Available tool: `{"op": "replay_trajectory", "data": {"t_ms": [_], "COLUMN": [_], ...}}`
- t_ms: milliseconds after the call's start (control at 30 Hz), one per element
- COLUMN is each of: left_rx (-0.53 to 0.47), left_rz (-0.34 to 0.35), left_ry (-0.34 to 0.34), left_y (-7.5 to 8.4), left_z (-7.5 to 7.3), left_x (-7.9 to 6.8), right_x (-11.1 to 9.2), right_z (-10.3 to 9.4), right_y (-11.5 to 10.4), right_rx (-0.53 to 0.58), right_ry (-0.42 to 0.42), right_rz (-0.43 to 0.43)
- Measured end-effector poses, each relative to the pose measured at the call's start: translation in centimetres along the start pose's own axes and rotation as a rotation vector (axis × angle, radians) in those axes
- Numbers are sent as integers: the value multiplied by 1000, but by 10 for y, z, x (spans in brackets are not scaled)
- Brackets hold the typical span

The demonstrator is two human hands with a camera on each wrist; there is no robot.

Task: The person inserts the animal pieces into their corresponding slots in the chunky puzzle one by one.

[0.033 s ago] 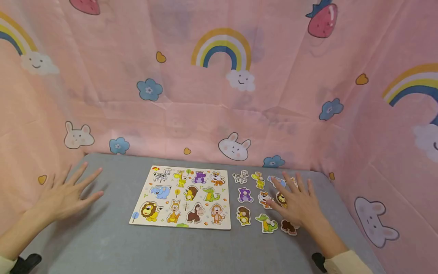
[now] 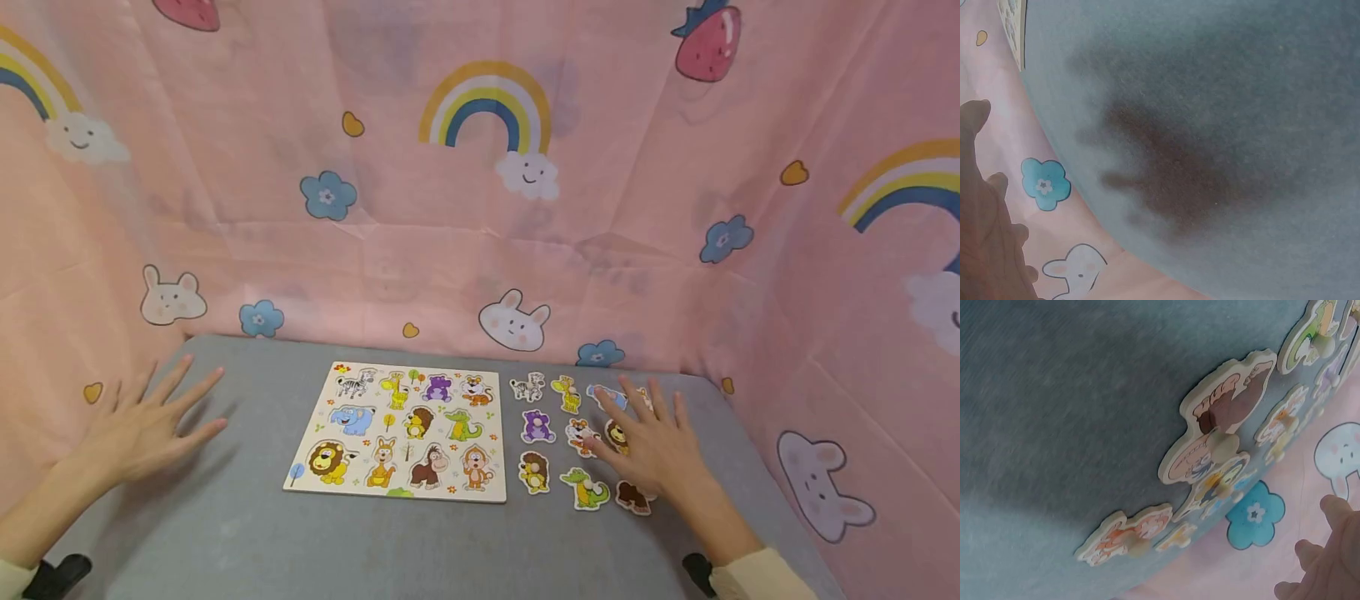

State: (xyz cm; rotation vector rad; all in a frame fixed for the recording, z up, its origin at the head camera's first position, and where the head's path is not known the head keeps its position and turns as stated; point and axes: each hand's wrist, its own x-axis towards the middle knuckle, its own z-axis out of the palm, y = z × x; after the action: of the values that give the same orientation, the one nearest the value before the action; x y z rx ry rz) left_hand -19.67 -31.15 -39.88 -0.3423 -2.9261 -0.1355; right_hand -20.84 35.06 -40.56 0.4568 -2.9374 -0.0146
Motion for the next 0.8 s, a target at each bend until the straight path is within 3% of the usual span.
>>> {"op": "replay_trajectory", "data": {"t_ms": [267, 467, 600, 800], "left_rx": [-9, -61, -209, -535], "left_rz": [-6, 75, 150, 157], "left_ry": [-46, 7, 33, -81], "left_y": [0, -3, -2, 7], "left_z": [-2, -6, -11, -13], "left_x": [1, 0, -2, -8], "right_x": [-3, -1, 2, 9], "right_z": [-1, -4, -8, -9], "right_y": [-1, 6, 10, 11], "right_rx": [44, 134, 316, 598], "right_ry": [-8, 26, 79, 144], "right_rz": [5, -49, -106, -102]}}
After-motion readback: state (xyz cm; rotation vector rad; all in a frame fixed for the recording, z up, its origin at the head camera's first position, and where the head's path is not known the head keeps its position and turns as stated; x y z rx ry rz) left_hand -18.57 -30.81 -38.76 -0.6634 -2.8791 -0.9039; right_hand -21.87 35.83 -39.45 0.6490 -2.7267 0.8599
